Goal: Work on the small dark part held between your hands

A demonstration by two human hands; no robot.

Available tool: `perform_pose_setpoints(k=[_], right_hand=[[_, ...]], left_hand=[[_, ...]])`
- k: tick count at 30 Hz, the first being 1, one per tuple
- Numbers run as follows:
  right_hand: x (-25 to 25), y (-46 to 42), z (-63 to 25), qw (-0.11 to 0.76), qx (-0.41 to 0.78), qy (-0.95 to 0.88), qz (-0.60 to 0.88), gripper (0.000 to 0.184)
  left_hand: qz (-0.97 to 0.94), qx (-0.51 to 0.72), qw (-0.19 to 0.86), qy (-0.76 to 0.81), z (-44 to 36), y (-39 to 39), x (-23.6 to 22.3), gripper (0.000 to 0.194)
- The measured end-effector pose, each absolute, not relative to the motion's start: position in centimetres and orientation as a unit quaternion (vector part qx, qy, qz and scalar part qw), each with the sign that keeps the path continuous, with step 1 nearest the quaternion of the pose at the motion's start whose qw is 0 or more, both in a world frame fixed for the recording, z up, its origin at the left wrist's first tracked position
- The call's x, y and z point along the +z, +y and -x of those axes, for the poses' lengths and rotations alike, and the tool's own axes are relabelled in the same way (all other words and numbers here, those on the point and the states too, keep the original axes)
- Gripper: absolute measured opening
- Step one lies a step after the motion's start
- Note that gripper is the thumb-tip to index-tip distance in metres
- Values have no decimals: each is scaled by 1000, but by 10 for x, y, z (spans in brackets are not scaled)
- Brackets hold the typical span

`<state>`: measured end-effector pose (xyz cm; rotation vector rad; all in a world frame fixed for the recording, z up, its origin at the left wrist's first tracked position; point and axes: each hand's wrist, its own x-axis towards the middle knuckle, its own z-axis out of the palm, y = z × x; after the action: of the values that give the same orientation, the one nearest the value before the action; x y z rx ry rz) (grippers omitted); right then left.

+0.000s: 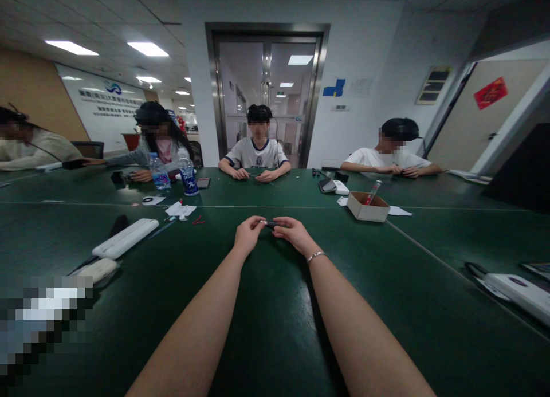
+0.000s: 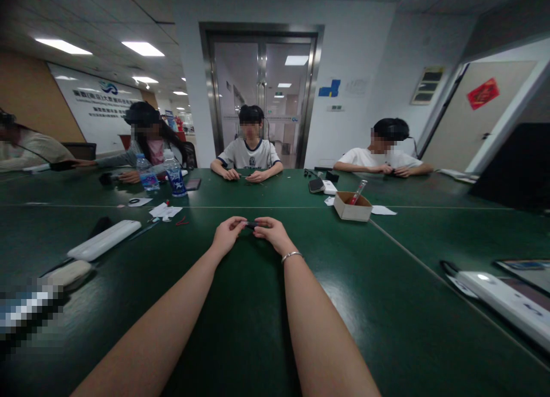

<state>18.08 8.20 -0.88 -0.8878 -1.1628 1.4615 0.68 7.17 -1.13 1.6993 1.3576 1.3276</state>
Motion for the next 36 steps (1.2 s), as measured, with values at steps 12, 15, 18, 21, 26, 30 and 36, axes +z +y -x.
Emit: perform_pose_setpoints(k=[12, 15, 18, 21, 26, 30, 36], right_hand=[[-8, 82, -181, 503, 609, -484, 378, 25], [-7, 81, -181, 504, 607, -484, 378, 23], [-8, 81, -180, 504, 600, -493, 378, 18], [-9, 81, -178, 506, 587, -499, 388, 14], [-9, 81, -175, 510, 572, -492, 413, 10], [-10, 81, -175, 512, 571, -487, 417, 8], [-12, 83, -177, 510, 575, -486, 415, 10]], left_hand=[[-655, 485, 264, 517, -9, 60, 0, 22], [-654, 487, 262, 516, -10, 60, 0, 21], [-650, 488, 269, 517, -9, 60, 0, 20], [-644, 484, 279, 523, -9, 61, -1, 21], [-639, 461, 299, 538, -8, 63, -4, 22], [-642, 452, 291, 546, -9, 64, -8, 21], [-640, 426, 291, 570, -10, 67, -9, 28]])
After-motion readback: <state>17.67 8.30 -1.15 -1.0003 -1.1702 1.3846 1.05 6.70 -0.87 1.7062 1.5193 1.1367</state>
